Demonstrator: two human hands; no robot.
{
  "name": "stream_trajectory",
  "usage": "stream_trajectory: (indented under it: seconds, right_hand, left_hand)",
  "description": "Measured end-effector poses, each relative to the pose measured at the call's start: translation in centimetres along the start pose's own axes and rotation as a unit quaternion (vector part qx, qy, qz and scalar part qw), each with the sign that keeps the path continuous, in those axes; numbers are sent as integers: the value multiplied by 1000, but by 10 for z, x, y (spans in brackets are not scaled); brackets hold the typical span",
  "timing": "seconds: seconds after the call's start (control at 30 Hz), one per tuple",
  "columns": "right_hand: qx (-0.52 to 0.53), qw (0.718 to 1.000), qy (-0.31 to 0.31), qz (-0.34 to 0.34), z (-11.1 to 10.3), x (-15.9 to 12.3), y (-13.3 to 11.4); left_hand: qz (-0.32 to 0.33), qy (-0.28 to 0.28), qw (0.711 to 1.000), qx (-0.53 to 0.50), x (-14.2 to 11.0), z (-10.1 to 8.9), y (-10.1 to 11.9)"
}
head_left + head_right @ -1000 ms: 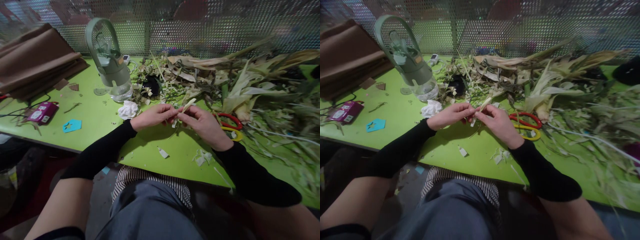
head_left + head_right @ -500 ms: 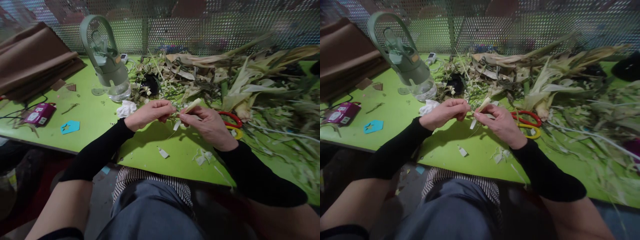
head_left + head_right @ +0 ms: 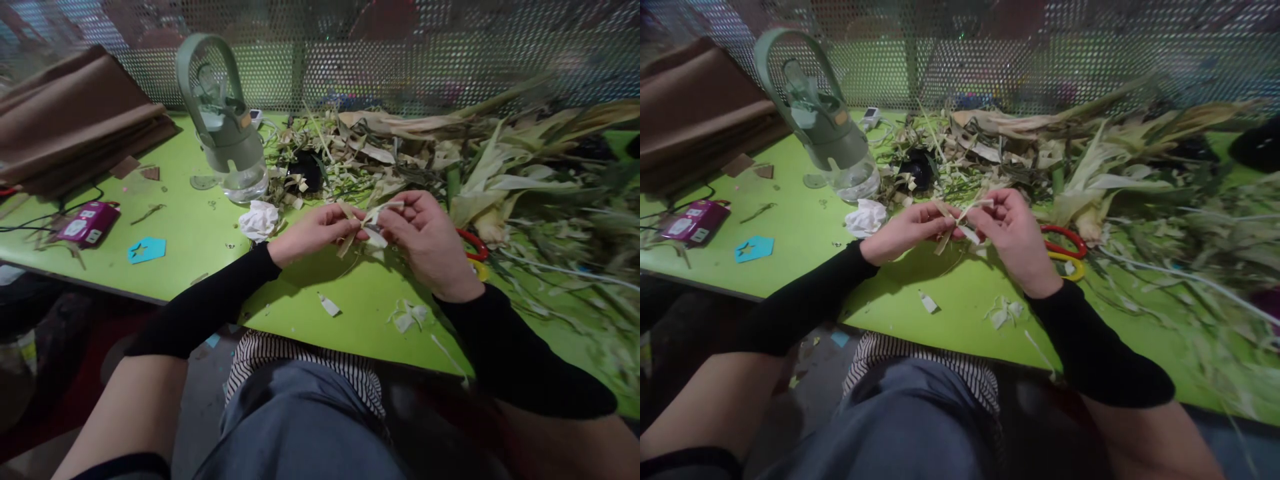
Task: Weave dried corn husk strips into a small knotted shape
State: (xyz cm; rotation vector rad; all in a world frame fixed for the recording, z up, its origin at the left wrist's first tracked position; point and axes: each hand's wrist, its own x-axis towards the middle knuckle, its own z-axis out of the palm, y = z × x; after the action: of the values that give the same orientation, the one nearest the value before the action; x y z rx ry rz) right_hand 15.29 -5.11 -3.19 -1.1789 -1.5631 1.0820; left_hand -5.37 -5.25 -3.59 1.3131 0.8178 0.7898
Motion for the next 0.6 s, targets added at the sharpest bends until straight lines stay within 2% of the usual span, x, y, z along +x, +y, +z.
stream_trajectory:
  seconds: [0.07,0.17,0.27,0.4,0.6]
  right_hand:
    - [-29,999,-24,21,-1,1,1]
    - [-96,992,-87,8,-1,0,-1]
    - [-115,989,-85,-32,0,-3,-5]
    - [-103,988,-111,-13,1,-6,-9]
    - [-89,990,-108,-26,3,-10,-18]
  left_hand:
    - [-2,30,1000,-8,1,0,-2]
    - [14,28,1000,-4,2,-1,-5]
    - [17,-1,1000,2,2,-1,-5]
    - [2,-27,1000,15,0,1,-4]
    - [16,16,999,-30,-3,3,0]
